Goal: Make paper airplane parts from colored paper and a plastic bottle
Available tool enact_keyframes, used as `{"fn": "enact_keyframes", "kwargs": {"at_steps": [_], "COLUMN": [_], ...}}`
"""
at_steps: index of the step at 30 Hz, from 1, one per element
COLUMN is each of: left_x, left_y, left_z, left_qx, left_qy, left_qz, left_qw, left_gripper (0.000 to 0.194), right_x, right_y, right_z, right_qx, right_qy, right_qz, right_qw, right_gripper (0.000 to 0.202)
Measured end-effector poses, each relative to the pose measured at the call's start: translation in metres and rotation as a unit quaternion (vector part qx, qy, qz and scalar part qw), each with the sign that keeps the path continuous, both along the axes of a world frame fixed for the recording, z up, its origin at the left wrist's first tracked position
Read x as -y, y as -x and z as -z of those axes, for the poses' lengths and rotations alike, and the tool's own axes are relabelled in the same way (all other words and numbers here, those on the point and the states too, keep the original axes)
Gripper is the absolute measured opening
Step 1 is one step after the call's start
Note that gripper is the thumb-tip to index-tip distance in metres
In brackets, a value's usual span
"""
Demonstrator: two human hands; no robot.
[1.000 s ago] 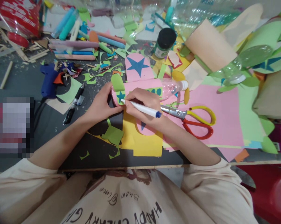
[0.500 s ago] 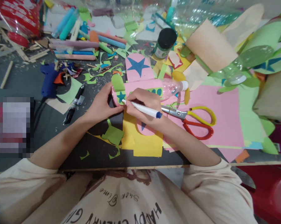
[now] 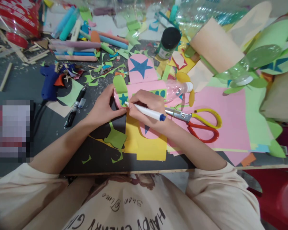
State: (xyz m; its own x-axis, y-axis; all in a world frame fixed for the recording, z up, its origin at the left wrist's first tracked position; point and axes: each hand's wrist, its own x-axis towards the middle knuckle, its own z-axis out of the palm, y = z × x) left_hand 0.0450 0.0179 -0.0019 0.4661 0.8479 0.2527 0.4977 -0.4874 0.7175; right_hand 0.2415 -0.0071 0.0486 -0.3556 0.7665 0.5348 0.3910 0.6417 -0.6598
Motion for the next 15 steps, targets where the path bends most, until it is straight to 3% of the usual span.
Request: {"fn": "enact_keyframes", "kwargs": {"at_steps": [4, 10, 15], "left_x": [0.0002, 0.0016, 0.0019], "left_y": [-0.0002, -0.0015, -0.0009], "left_z": [0.0, -0.0042, -0.0039], "left_qx": [-0.003, 0.0, -0.003], "left_qy": [-0.002, 0.016, 0.015], "left_qz": [-0.005, -0.012, -0.013], "left_qw": [1.0, 1.0, 1.0], "left_gripper": [0.067, 0.066, 0.065], "right_x": [-0.0002, -0.0028, -0.0032], "right_y": [-0.0001, -0.0037, -0.0029], "right_z": [-0.0016, -0.0009, -0.001], "right_qx": [0.016, -0.023, -0.008], "right_qy": [0.002, -0.013, -0.008], "right_qz": [-0.028, 0.025, 0.001], "right_qw": [0.999, 0.999, 1.0], "right_gripper": [0.011, 0.015, 0.013]}}
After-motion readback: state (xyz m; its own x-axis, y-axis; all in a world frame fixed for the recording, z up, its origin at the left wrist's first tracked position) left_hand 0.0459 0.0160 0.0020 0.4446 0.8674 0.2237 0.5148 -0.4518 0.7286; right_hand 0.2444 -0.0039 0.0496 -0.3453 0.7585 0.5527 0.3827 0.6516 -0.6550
